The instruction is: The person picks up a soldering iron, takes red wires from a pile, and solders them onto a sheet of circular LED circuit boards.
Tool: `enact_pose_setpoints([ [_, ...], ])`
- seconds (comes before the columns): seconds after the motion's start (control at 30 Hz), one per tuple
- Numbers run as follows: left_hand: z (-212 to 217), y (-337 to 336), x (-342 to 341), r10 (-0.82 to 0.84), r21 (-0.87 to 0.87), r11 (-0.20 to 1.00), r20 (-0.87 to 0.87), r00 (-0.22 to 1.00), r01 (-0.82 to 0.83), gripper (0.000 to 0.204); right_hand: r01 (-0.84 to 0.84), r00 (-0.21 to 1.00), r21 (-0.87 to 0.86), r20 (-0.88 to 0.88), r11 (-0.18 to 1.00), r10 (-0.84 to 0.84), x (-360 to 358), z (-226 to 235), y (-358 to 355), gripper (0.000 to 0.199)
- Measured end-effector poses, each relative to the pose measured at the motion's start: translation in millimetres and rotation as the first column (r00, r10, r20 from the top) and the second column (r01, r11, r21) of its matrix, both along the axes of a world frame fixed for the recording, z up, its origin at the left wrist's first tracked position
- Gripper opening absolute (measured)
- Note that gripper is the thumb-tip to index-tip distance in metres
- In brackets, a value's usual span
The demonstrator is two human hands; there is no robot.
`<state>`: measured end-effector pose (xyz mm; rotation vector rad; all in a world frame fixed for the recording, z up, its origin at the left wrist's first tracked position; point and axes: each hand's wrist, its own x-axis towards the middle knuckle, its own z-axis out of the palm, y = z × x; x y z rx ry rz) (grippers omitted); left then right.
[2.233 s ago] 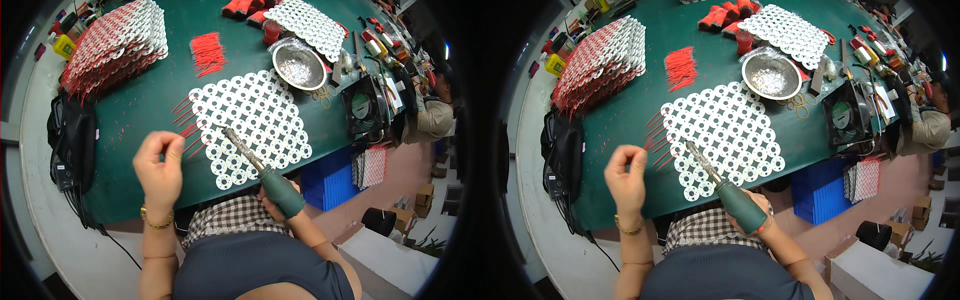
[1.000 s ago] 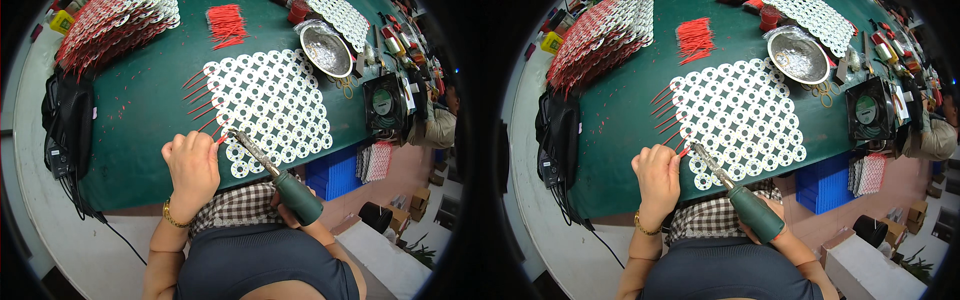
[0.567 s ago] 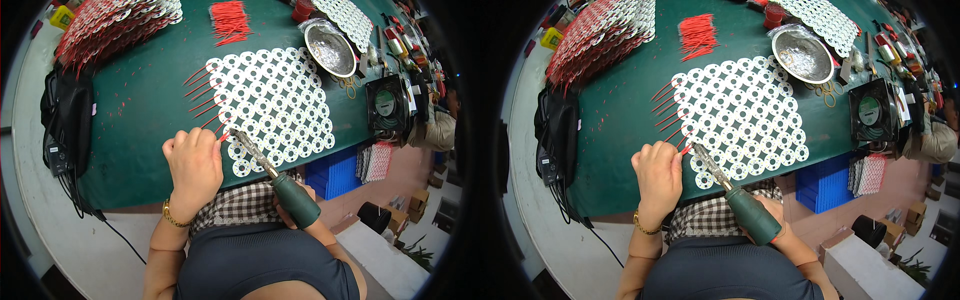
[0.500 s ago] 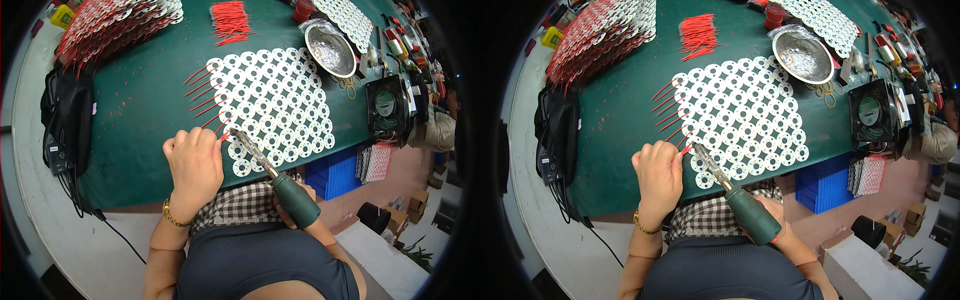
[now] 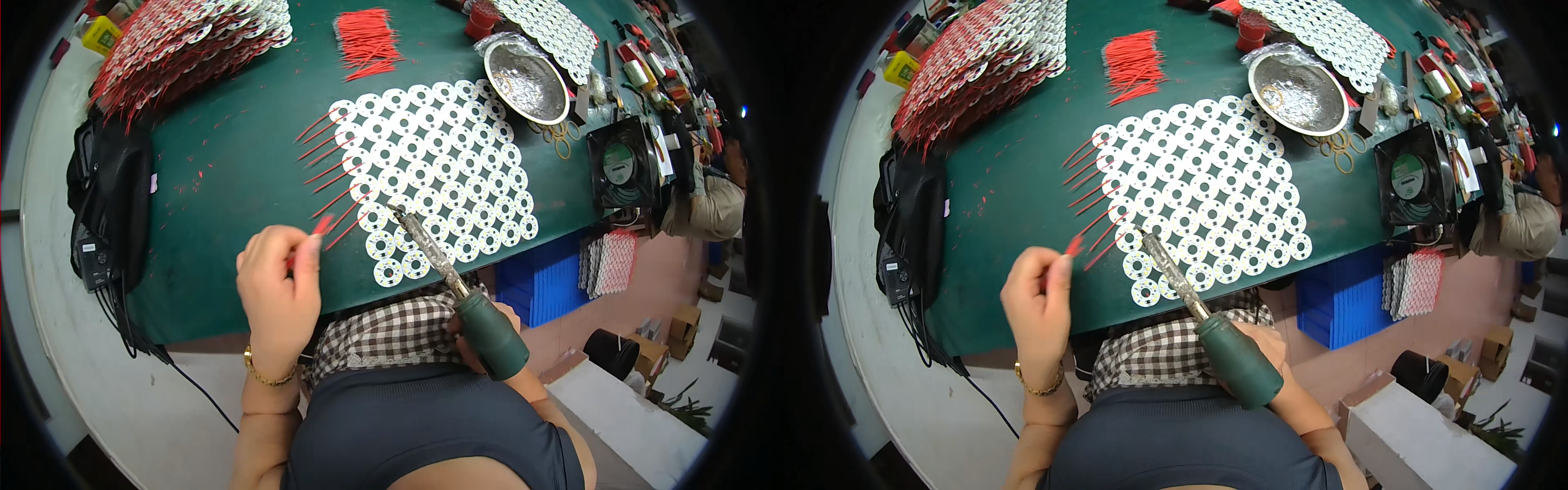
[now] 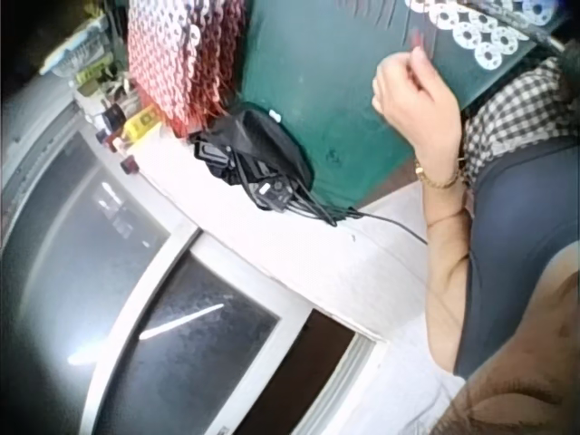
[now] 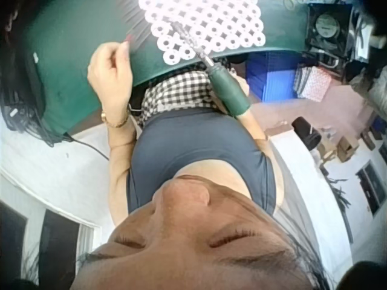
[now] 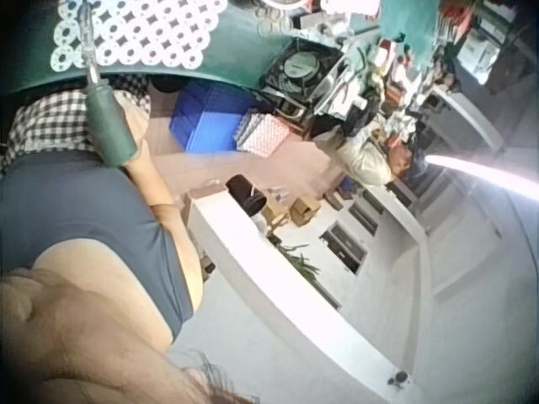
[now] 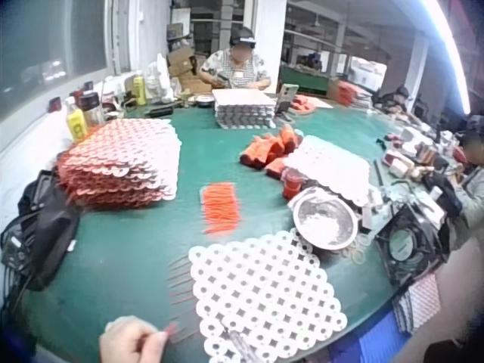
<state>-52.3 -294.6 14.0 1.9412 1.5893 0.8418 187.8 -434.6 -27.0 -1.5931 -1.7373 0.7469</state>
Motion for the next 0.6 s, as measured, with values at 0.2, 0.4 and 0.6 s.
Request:
enact_pose_setpoints([
  [0.2, -13, -2, 22, -0.147, 0.045, 0.989, 0.170, 0.974, 0.142, 0.012, 0.022, 0.990, -0.080, -0.134, 0.997, -0.033, 3, -6, -9, 0.010],
  [0.4, -25, 2, 29, -0.122, 0.085, 0.988, -0.042, 0.992, 0.126, 0.016, -0.020, 0.997, -0.004, -0.079, 1.000, 0.019, 4, -4, -8, 0.013],
  [0.6, -24, 3, 29, -0.137, 0.066, 0.988, -0.071, 0.988, 0.141, 0.016, -0.033, 0.997, 0.061, -0.069, 0.998, 0.037, 4, -10, -9, 0.021],
])
